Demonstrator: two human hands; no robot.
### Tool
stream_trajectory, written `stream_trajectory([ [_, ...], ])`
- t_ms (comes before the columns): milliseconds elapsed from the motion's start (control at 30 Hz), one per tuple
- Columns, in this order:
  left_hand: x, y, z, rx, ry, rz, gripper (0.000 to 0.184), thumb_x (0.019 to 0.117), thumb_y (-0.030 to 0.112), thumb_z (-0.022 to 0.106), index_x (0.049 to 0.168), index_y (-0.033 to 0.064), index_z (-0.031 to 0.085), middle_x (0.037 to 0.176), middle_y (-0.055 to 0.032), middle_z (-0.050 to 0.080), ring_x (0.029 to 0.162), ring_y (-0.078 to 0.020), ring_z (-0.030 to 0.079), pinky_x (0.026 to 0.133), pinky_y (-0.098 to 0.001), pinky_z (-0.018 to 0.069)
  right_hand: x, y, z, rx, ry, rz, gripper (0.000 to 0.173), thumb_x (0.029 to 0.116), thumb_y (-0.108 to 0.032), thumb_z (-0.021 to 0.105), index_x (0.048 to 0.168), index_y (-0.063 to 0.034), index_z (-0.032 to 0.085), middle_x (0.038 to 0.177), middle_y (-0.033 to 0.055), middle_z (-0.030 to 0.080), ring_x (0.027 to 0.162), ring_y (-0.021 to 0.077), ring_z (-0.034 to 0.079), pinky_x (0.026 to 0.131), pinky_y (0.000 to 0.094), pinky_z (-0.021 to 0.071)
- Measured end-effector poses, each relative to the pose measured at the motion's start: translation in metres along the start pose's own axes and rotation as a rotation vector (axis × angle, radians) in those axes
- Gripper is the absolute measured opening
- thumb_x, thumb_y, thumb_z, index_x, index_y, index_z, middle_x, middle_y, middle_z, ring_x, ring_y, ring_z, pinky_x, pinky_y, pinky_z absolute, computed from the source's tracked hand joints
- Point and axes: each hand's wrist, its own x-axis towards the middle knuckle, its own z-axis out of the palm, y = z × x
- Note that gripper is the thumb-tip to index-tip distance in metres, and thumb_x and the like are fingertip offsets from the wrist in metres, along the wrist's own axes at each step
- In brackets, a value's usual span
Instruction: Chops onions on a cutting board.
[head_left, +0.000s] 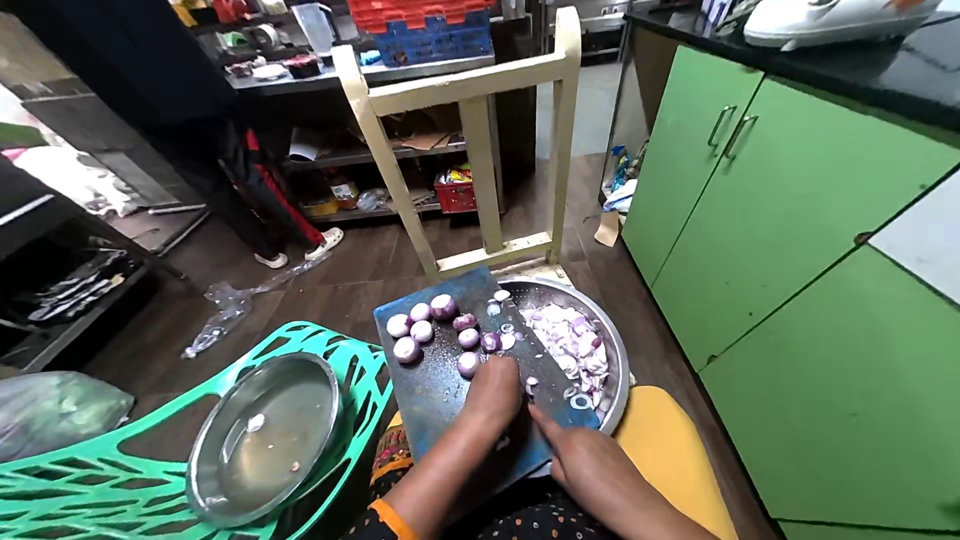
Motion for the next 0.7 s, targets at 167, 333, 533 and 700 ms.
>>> stream_trajectory([
  [167,-0.002,0.001,-0.005,-0.014,0.014,0.000,0.017,0.0956,0.016,0.068,0.095,-0.0008,0.072,0.102,-0.0200,0.072,0.101,-0.0363,0.071,0.088,-0.0542,0.0590,0.000,0.005,0.004,-0.020,-0.050,0.035,0.072,0.0987,-0.012,0.053,0.164,-0.0280,0.028,0.096,0.0193,0.072,0.093,0.0409,0.071,0.080,0.0586,0.0564],
  [333,-0.002,-0.001,-0.004,-0.021,0.015,-0.014,0.016,0.0935,0.016,0.071,0.093,0.0006,0.073,0.099,-0.0192,0.073,0.097,-0.0366,0.072,0.084,-0.0556,0.0596,-0.004,0.000,-0.003,0.013,0.005,-0.003,0.070,0.0991,-0.015,0.052,0.164,-0.0258,0.030,0.094,0.0176,0.071,0.088,0.0388,0.071,0.077,0.0567,0.0567],
  [533,-0.001,-0.004,-0.005,-0.048,0.019,0.016,0.016,0.0958,0.015,0.068,0.094,-0.0002,0.073,0.101,-0.0195,0.072,0.100,-0.0363,0.071,0.088,-0.0549,0.0591,-0.006,0.010,0.003,-0.007,-0.054,0.036,0.074,0.0979,-0.015,0.054,0.165,-0.0288,0.027,0.094,0.0188,0.072,0.090,0.0403,0.071,0.078,0.0587,0.0562],
  [700,-0.006,-0.003,-0.001,-0.049,0.028,0.000,0.011,0.0930,0.010,0.070,0.091,-0.0003,0.072,0.098,-0.0205,0.072,0.095,-0.0377,0.072,0.083,-0.0557,0.0599,-0.004,0.000,0.000,0.010,0.023,-0.022,0.066,0.0990,-0.013,0.051,0.162,-0.0240,0.034,0.093,0.0175,0.071,0.087,0.0386,0.071,0.076,0.0562,0.0572],
])
